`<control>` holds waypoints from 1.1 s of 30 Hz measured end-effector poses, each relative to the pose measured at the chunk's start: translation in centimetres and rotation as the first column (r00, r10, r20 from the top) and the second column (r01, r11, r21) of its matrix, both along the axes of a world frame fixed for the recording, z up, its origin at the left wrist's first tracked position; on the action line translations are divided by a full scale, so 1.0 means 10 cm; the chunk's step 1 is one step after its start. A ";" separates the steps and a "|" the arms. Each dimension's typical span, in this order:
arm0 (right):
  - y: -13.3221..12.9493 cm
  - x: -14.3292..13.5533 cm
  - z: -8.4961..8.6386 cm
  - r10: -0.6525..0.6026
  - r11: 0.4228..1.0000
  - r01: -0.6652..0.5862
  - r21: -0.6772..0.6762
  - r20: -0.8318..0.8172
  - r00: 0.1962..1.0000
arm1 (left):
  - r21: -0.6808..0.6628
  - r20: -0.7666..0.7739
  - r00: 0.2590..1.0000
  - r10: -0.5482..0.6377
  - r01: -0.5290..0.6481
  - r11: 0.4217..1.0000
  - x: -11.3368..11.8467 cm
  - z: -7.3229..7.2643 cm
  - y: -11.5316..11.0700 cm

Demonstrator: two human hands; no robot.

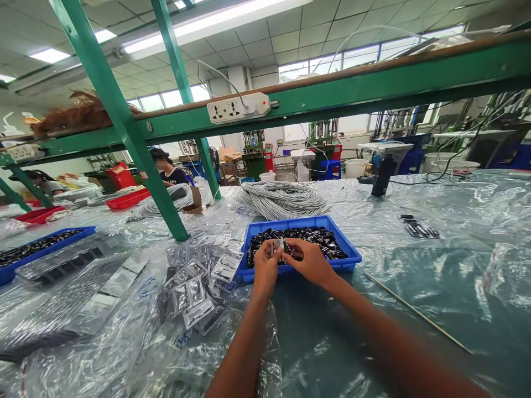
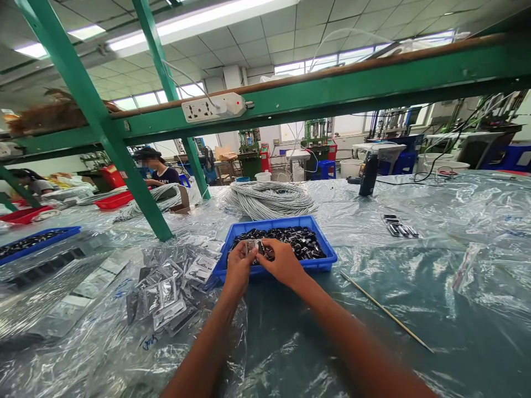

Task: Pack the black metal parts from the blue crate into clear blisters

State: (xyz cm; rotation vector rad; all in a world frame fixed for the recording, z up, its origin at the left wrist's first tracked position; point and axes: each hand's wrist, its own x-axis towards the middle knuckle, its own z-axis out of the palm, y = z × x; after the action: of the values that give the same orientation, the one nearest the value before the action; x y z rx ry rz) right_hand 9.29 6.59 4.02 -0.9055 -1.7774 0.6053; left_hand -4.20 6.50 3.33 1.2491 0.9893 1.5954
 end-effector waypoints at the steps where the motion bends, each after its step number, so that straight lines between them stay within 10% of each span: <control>1: 0.00 0.02 0.02 -0.005 1.000 0.005 -0.002 0.029 1.000 | 0.011 -0.041 0.999 -0.006 0.007 1.000 -0.01 0.01 0.00; 8: 0.07 0.07 0.06 -0.149 0.987 0.162 0.008 0.443 0.884 | -0.021 -0.163 0.939 0.303 -0.310 0.951 -0.12 -0.01 0.10; 12: 0.07 0.06 0.03 -0.293 0.955 0.240 0.176 0.418 0.860 | -0.144 0.136 0.968 0.211 -0.192 0.971 -0.13 0.00 0.14; 18: 0.04 0.00 -0.05 -0.156 0.953 0.057 0.296 0.322 0.934 | -0.147 0.404 0.915 -0.012 0.078 0.986 -0.04 0.08 0.04; 26: -0.03 -0.10 -0.09 -0.123 0.956 0.051 0.289 0.237 0.964 | -0.128 0.332 0.943 -0.019 0.065 0.990 -0.03 0.09 -0.04; 33: 0.06 0.06 0.05 0.087 0.995 -0.087 -0.043 0.011 0.996 | -0.008 -0.050 0.998 0.046 -0.046 0.999 -0.12 0.09 0.00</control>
State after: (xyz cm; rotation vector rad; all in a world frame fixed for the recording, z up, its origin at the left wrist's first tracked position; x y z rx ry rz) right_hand 9.88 7.18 4.47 -0.8660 -1.8290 0.6965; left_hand -5.38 6.53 4.22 1.2738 1.0626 1.5997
